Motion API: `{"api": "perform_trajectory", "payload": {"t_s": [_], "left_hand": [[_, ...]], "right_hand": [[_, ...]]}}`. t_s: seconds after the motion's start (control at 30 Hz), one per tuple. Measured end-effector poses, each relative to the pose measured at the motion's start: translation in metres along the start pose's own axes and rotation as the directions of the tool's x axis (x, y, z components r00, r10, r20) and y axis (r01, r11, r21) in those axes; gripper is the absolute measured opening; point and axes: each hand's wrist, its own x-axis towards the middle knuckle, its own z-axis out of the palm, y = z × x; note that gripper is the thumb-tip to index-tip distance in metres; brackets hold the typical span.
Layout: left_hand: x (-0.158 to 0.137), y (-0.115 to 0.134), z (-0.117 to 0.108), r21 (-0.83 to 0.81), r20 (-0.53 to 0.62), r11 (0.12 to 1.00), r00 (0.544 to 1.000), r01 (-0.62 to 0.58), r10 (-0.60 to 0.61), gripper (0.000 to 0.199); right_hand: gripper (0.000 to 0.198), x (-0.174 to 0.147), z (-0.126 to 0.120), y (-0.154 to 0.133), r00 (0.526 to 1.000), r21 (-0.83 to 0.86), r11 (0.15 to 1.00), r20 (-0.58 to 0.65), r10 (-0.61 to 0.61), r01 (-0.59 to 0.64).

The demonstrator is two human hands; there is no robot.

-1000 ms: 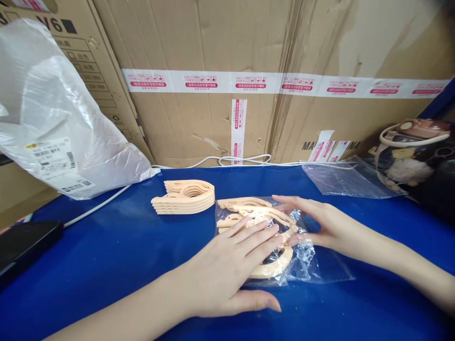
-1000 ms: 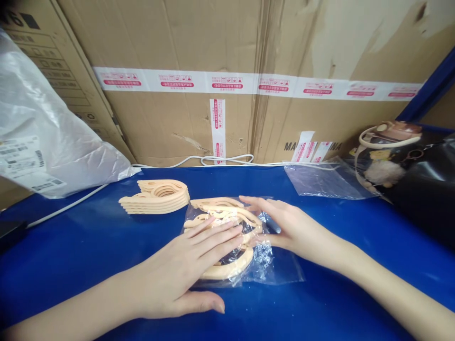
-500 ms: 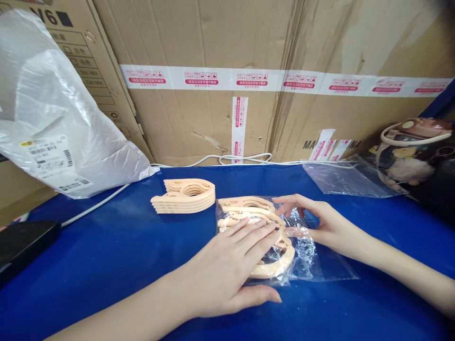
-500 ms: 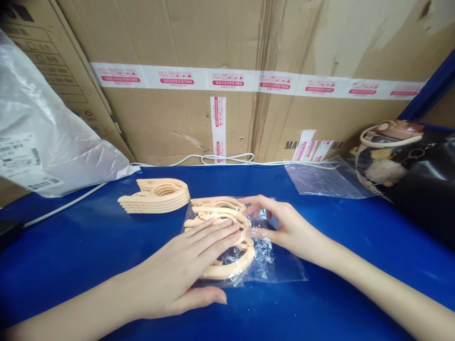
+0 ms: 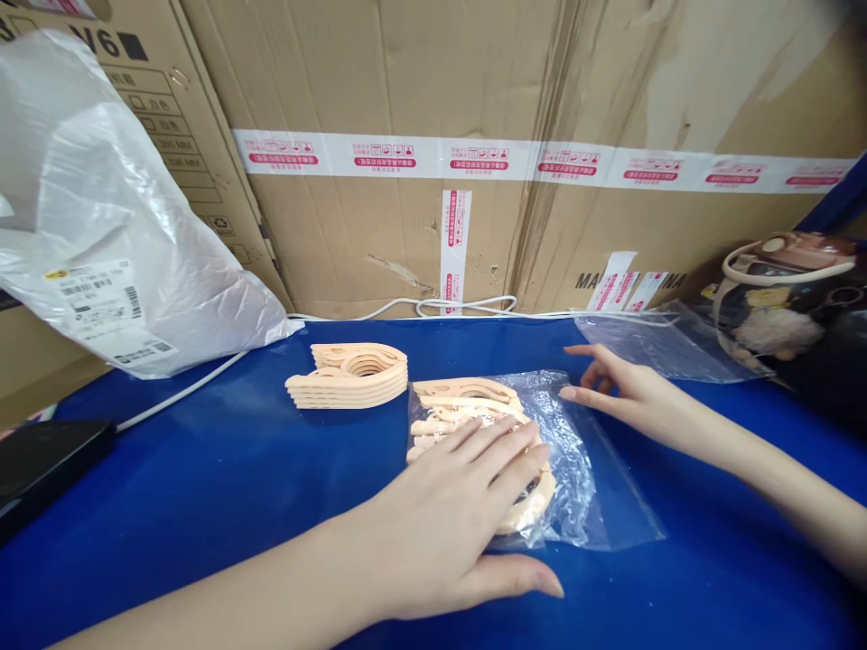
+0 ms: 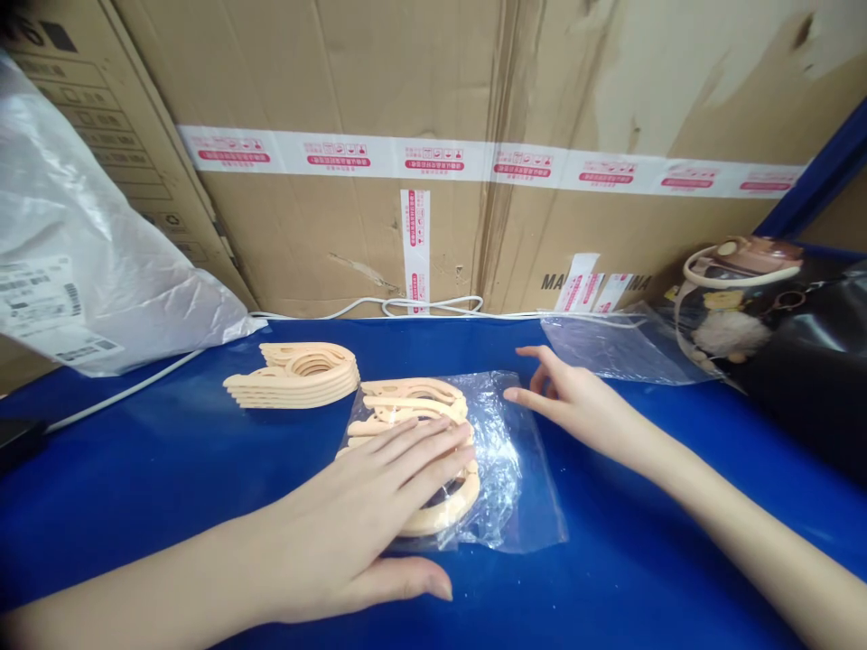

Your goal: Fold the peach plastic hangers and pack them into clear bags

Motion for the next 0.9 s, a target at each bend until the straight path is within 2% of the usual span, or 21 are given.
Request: {"api": "perform_trajectory", "payload": {"t_s": [0.1, 0.17, 0.27, 0.4, 0.5, 0.6, 0.67, 0.7, 0.8, 0.9], "left_hand": [[0.009, 0.004, 0.009, 0.045, -0.032, 0.999, 0.999, -0.027, 0.029, 0.075], [0.013, 0.004, 0.015, 0.069, -0.067, 0.996, 0.996, -0.051, 0.056, 0.073], [0.016, 0.003, 0.021, 0.104, -0.112, 0.988, 0.985, -0.117, 0.129, 0.069], [0.019, 0.002, 0.019, 0.160, -0.171, 0.973, 0.966, -0.165, 0.192, 0.061], [0.026, 0.008, 0.015, 0.311, -0.239, 0.920, 0.917, -0.238, 0.318, 0.037], [0.042, 0.018, 0.013, 0.507, -0.265, 0.781, 0.797, -0.364, 0.543, 0.039], [0.055, 0.023, 0.014, 0.535, -0.270, 0.723, 0.723, -0.437, 0.636, 0.039], [0.061, 0.024, 0.014, 0.518, -0.270, 0.715, 0.703, -0.470, 0.658, 0.037], [0.068, 0.024, 0.013, 0.426, -0.267, 0.713, 0.676, -0.556, 0.687, 0.035], [0.057, 0.017, 0.005, 0.398, -0.249, 0.737, 0.709, -0.546, 0.660, 0.031]], "right_hand": [[0.063, -0.001, 0.008, -0.008, 0.994, 0.322, 0.946, 0.111, -0.003, -0.033], [0.063, -0.003, 0.009, -0.019, 0.997, 0.478, 0.878, 0.078, -0.020, -0.020], [0.059, -0.006, 0.008, -0.035, 0.999, 0.584, 0.811, 0.025, -0.022, 0.004], [0.050, -0.004, 0.008, -0.038, 0.995, 0.711, 0.703, 0.089, -0.054, -0.025], [0.048, 0.005, 0.011, -0.026, 0.996, 0.698, 0.716, 0.039, -0.079, 0.029], [0.050, 0.019, 0.015, -0.014, 0.992, 0.610, 0.784, -0.035, -0.120, 0.116], [0.052, 0.028, 0.016, -0.010, 0.988, 0.571, 0.809, -0.027, -0.153, 0.141], [0.049, 0.032, 0.017, -0.010, 0.985, 0.564, 0.815, 0.012, -0.171, 0.135], [0.028, 0.042, 0.018, -0.014, 0.961, 0.540, 0.835, 0.159, -0.226, 0.107], [0.024, 0.049, 0.020, -0.016, 0.950, 0.497, 0.856, 0.172, -0.261, 0.145]]}}
